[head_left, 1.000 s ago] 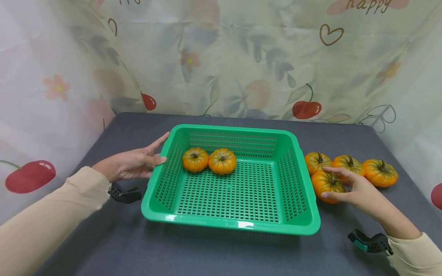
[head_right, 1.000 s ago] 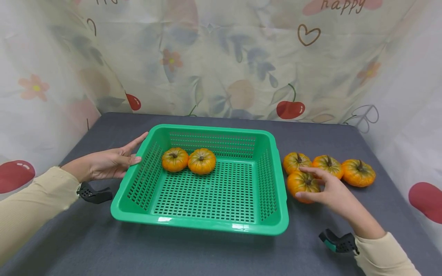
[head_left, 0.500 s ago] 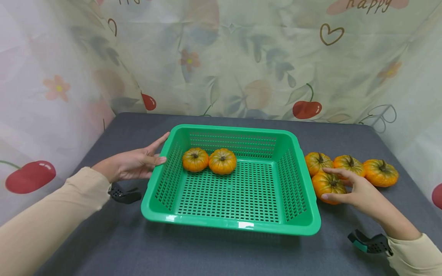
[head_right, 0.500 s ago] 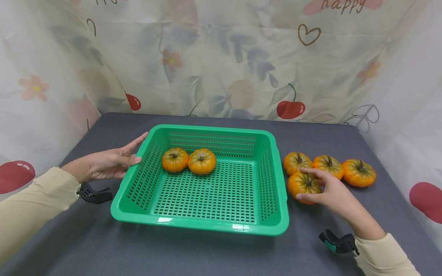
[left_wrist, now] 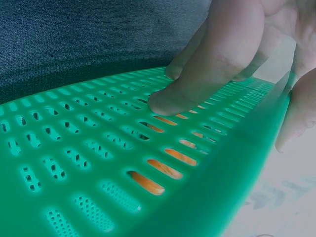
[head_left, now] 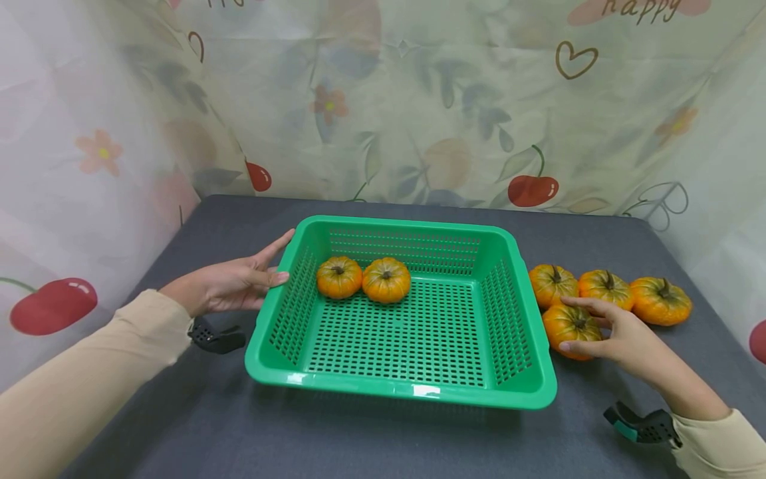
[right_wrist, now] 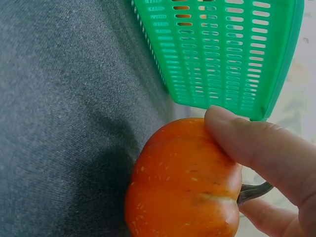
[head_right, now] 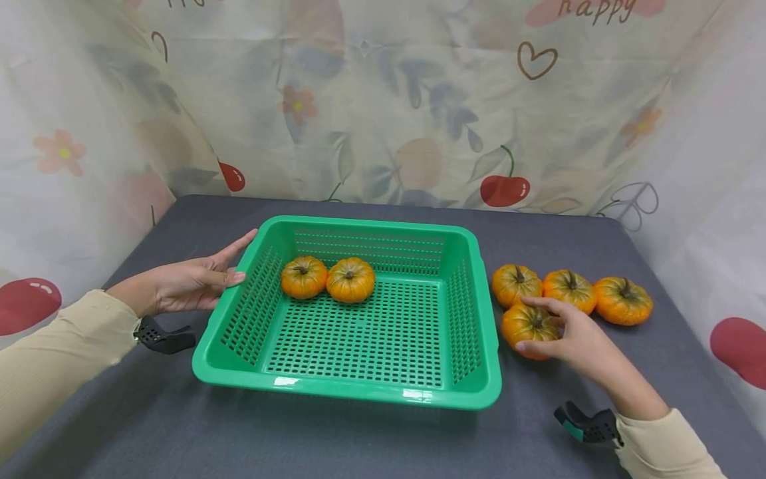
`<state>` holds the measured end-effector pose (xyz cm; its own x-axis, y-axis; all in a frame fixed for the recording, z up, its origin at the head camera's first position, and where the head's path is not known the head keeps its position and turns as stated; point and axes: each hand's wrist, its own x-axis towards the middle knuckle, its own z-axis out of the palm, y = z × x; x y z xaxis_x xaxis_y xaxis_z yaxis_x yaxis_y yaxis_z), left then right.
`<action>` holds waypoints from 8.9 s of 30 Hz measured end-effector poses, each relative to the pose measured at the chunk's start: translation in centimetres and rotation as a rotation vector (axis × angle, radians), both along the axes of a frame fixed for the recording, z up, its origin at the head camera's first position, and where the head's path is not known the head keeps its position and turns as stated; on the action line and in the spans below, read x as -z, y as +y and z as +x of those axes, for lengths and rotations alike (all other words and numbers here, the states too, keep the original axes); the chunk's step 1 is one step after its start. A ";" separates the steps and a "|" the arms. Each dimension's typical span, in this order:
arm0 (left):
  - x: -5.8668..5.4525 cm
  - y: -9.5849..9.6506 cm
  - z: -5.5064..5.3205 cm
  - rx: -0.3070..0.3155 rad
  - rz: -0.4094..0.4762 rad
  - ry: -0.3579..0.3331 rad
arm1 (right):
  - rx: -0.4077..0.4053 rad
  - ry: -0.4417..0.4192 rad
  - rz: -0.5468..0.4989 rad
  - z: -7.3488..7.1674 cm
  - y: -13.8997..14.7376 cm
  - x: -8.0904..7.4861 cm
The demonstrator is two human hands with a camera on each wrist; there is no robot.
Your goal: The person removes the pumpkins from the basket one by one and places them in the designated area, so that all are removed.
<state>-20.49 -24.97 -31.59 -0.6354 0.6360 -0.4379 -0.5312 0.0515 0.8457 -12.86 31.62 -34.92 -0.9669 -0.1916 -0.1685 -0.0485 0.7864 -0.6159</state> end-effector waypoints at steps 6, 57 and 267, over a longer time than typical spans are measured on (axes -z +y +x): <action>-0.1 0.0 0.0 0.000 -0.002 0.002 | -0.006 -0.004 0.001 -0.1 0.2 0.1; 0.1 0.0 0.1 0.007 -0.013 0.017 | -0.005 -0.020 -0.009 -0.2 0.2 1.2; 0.0 0.1 0.0 0.038 -0.019 0.049 | -0.380 -0.110 -0.169 -10.2 -22.4 -5.6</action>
